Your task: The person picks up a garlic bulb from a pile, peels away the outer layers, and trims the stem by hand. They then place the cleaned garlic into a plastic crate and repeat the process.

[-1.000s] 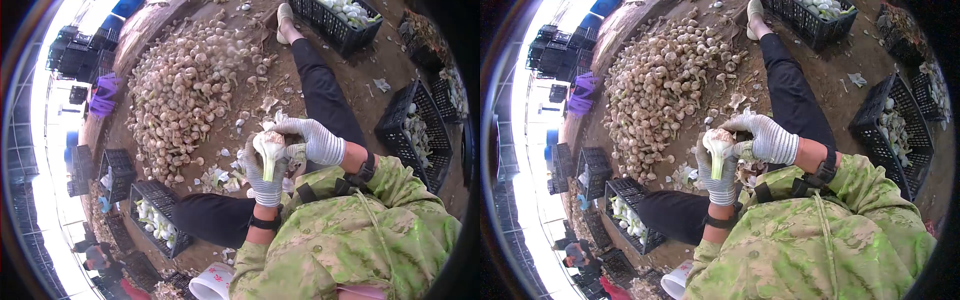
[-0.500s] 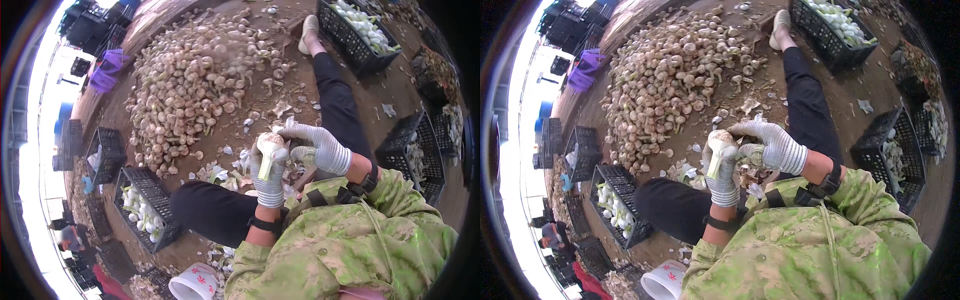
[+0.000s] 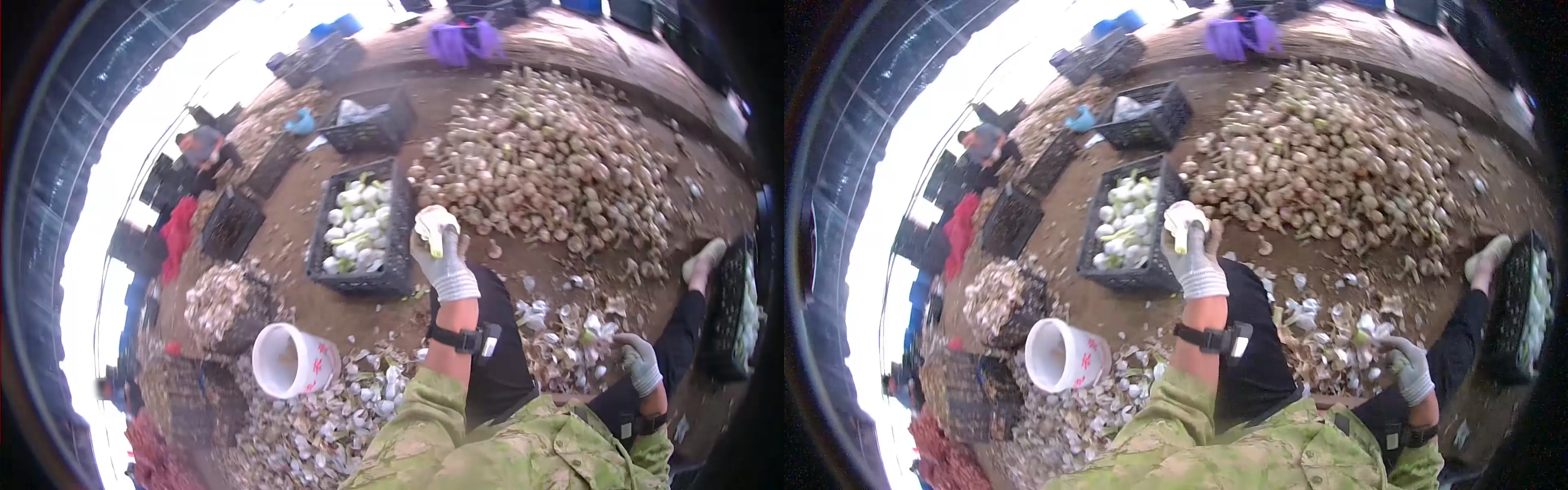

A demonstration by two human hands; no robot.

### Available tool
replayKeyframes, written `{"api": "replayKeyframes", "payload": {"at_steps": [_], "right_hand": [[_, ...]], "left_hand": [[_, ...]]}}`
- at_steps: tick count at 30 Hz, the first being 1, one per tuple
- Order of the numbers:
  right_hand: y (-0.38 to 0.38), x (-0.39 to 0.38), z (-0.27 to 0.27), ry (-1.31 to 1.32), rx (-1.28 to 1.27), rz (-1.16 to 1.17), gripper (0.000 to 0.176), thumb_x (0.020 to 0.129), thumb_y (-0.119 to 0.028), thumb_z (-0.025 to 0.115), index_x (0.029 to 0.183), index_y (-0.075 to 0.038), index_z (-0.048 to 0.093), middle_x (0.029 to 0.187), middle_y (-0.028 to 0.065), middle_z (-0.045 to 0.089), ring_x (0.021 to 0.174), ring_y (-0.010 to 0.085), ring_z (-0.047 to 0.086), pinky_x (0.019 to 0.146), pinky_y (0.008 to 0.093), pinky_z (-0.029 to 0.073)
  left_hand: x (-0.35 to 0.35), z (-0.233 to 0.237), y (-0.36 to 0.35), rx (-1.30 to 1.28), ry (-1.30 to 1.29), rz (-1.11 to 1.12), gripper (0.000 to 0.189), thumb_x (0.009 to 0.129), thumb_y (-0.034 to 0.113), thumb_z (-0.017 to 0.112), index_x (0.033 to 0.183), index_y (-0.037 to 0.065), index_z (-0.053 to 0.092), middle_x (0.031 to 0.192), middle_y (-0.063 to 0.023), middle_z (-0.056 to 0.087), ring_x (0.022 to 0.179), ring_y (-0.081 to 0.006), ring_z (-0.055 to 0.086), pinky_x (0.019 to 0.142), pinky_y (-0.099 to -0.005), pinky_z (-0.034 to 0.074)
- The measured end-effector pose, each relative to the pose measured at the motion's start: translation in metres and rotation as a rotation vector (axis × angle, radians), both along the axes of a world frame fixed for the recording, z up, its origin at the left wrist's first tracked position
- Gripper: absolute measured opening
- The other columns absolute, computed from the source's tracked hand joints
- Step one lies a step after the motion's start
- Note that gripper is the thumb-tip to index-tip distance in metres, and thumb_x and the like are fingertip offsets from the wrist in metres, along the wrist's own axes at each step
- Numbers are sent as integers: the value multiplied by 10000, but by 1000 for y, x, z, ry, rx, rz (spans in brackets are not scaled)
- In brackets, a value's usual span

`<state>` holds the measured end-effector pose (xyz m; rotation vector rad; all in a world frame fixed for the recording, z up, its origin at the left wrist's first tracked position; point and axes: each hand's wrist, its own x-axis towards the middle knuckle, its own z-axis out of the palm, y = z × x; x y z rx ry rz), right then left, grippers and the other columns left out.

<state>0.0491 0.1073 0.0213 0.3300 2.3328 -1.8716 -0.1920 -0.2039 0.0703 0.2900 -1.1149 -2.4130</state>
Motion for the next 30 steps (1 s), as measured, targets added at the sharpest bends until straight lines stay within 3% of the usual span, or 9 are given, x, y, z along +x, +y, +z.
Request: {"api": "replayKeyframes", "payload": {"at_steps": [3,5,8,11,15,17,21,26,30], "right_hand": [[44,-3,-57,-18,-84,-52,241,870,-86,412,1046,-21,563,882,62,623,702,142,584,636,245,468],[50,-6,-73,-166,-272,-219,243,888,-143,414,1065,-51,553,869,67,622,643,141,578,564,271,477],[72,8,-165,-138,-356,-278,242,897,-175,414,1075,-77,544,845,66,618,594,136,566,495,278,466],[60,8,-150,-362,-455,-355,233,898,-168,411,1063,-73,546,825,64,606,580,135,554,489,278,463],[71,4,-150,-221,-683,-423,204,860,-192,488,1027,-84,530,768,56,541,578,168,523,476,273,428],[83,5,-169,-226,-671,-408,220,869,-196,480,1048,-79,531,781,59,561,574,167,535,469,287,440],[84,-3,-168,-333,-709,-443,241,873,-192,475,1071,-64,529,802,69,582,564,168,546,460,294,447],[76,2,-165,-271,-572,-395,229,889,-180,439,1074,-79,527,814,67,585,577,153,542,476,289,449],[78,2,-169,-281,-566,-430,220,885,-176,440,1074,-96,521,807,58,580,580,154,538,470,296,445]], "left_hand": [[-15,8,-42,11,-51,146,493,751,31,665,1155,113,395,1078,-52,503,846,-158,550,595,-261,522],[-21,6,-64,94,-98,285,580,736,39,686,1209,118,360,1089,-90,502,879,-200,552,668,-320,535],[-26,1,-102,122,-116,369,599,730,41,694,1221,87,354,1074,-97,508,850,-218,564,642,-326,546],[-32,-12,-141,84,-129,476,573,711,55,715,1186,-12,401,1043,-128,541,795,-233,591,589,-319,556],[-35,-15,-175,0,-319,694,502,683,147,753,1087,-38,518,999,-158,593,783,-235,593,640,-357,527],[-30,2,-188,-38,-658,730,536,661,203,770,1077,-34,530,1001,-171,603,777,-267,595,677,-395,510],[-52,-23,-248,-107,-498,745,519,675,250,749,1056,-18,518,970,-175,605,777,-257,599,693,-389,505],[-35,35,-245,-142,-535,761,563,644,306,767,1028,-7,499,986,-170,602,800,-267,603,715,-390,499],[-48,57,-269,-389,-865,897,627,593,356,794,1023,-2,510,973,-168,609,806,-295,607,731,-413,496]]}}
